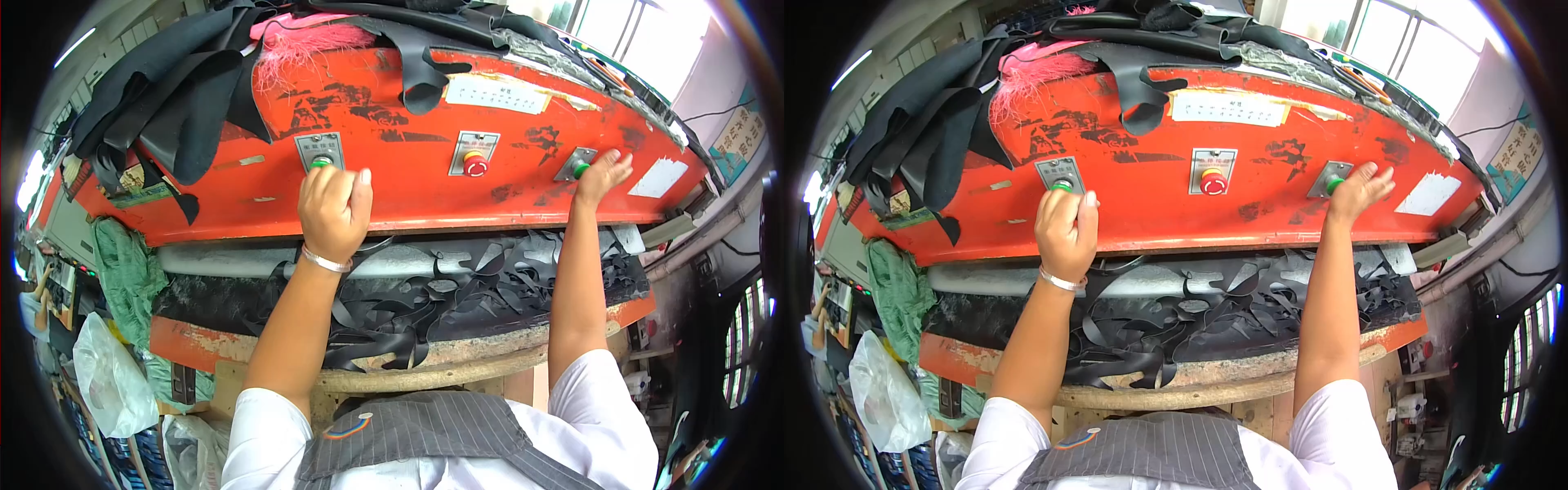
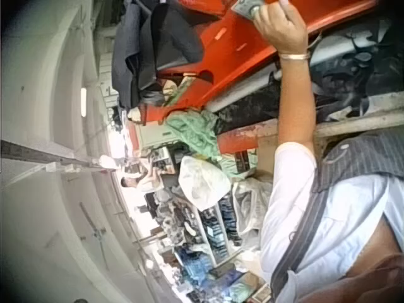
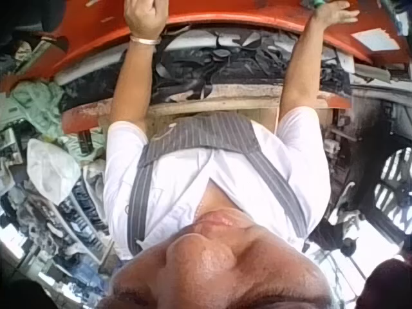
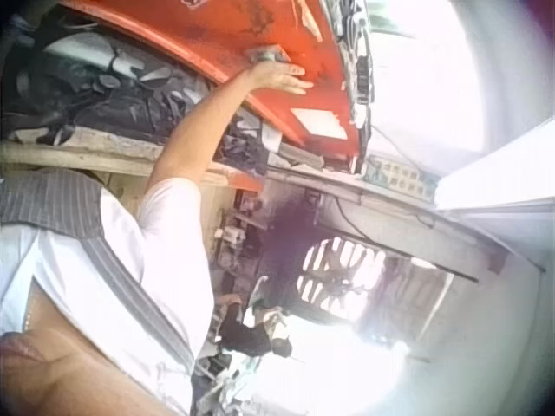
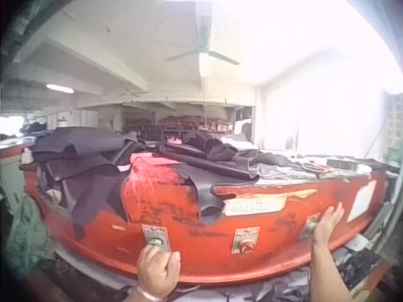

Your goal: Using a hydraulic press and metal dies to cut shoe components from leather sheets.

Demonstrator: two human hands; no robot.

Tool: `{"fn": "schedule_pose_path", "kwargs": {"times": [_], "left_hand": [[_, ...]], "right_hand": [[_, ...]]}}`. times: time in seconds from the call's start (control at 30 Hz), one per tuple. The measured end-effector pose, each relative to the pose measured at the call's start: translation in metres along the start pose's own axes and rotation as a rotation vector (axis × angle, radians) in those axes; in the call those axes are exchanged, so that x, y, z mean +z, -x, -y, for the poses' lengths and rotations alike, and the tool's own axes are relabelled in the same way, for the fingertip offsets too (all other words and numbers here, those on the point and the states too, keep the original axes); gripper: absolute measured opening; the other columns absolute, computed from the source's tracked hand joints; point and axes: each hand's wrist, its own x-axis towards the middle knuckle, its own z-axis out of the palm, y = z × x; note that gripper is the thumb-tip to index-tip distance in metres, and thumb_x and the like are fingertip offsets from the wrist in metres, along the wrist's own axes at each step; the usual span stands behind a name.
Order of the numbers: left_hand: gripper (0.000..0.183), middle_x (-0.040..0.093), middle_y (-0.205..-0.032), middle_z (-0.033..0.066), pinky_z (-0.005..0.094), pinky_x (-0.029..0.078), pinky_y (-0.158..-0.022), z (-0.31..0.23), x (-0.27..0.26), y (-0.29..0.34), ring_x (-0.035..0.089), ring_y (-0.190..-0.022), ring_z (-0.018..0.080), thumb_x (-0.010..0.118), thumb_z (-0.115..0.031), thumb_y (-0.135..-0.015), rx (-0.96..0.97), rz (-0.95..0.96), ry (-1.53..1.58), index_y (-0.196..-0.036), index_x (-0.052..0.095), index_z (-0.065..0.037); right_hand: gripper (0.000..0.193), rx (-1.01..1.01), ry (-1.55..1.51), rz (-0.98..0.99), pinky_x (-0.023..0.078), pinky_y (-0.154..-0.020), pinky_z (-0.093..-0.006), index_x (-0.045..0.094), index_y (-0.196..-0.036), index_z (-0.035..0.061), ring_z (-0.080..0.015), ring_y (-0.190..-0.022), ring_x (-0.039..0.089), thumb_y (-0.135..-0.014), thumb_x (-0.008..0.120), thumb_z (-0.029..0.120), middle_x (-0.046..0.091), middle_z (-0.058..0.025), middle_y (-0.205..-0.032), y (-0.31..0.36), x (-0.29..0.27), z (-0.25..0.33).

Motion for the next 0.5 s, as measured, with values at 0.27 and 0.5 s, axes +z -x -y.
{"fn": "schedule_pose_path", "kwargs": {"times": [0.27,0.5], "left_hand": [[0.031,0.050,-0.067,0.0149,0.0453,0.041,-0.061,-0.012,-0.049,0.042,0.050,-0.066,0.0349,0.059,-0.020,-0.087,-0.194,0.425,-0.015,-0.062,0.050,-0.004],[0.022,0.061,-0.081,0.0095,0.0426,0.048,-0.072,-0.044,-0.099,0.211,0.059,-0.082,0.0302,0.062,-0.028,-0.086,-0.380,0.898,0.032,-0.084,0.070,-0.007]], "right_hand": [[0.062,-0.313,-0.008,0.358,0.023,-0.111,-0.0467,0.028,-0.144,0.0002,-0.0386,-0.137,0.026,-0.095,0.054,0.028,0.025,-0.0264,-0.147,0.058,-0.051,0.029],[0.066,-0.673,-0.150,1.769,0.043,-0.084,-0.0395,0.060,-0.118,0.0043,-0.0310,-0.098,0.056,-0.074,0.072,0.051,0.063,-0.0141,-0.106,0.222,-0.174,0.088]]}}
